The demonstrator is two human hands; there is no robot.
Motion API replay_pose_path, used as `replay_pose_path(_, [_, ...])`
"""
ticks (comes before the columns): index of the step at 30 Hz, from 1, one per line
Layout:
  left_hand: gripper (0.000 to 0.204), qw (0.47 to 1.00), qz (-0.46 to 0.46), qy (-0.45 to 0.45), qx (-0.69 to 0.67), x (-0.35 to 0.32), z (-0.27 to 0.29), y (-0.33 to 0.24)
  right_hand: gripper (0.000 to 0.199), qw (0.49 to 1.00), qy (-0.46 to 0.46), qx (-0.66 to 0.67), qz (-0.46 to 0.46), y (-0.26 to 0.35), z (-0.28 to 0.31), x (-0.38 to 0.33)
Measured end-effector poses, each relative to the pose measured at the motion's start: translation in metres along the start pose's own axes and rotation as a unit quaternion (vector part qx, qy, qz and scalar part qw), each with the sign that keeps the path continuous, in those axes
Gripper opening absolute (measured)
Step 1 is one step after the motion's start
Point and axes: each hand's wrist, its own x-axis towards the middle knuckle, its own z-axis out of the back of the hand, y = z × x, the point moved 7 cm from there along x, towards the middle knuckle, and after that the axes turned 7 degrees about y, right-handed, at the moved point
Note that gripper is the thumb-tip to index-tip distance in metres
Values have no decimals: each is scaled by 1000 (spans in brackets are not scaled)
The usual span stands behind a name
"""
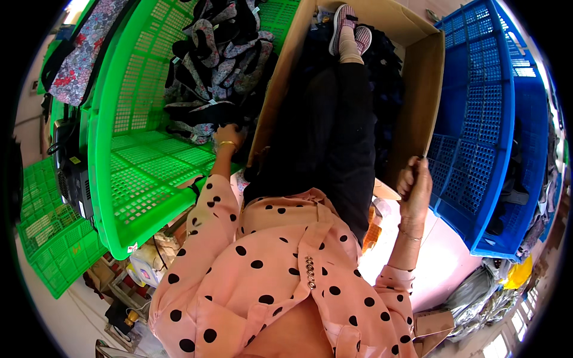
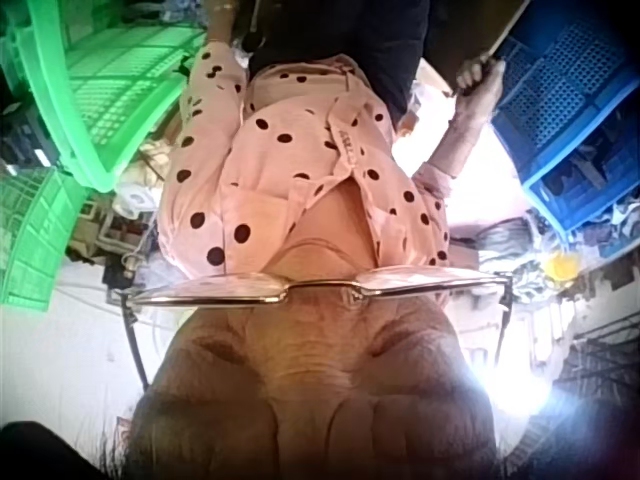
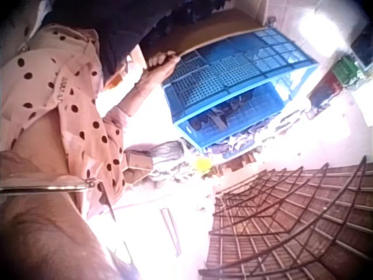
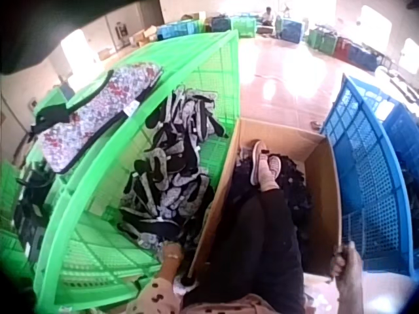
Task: The person uses a pair of scissors to trim the edges of a floral-patterned fabric item. They hold the fabric in their left hand and carefully cut along the perimeter with their right hand. The person occasionally adjusts the fabric's position to access different sections for trimming.
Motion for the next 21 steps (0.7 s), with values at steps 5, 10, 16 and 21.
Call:
replay_pose_path(5, [36, 874, -129, -91, -460, -51, 37, 15, 31, 984, 128, -118, -36, -1, -71, -1])
replay_pose_path(10, [23, 865, -424, -152, -220, -214, 183, -124, 26, 969, 165, -176, 60, 31, -105, -4])
replay_pose_path(16, [23, 794, -576, -156, -116, -287, 142, -192, 32, 984, 151, -83, 37, 8, -84, -10])
replay_pose_path(21, [19, 783, -602, -148, -44, -289, 112, -211, 11, 989, 139, 37, -28, -27, -61, -15])
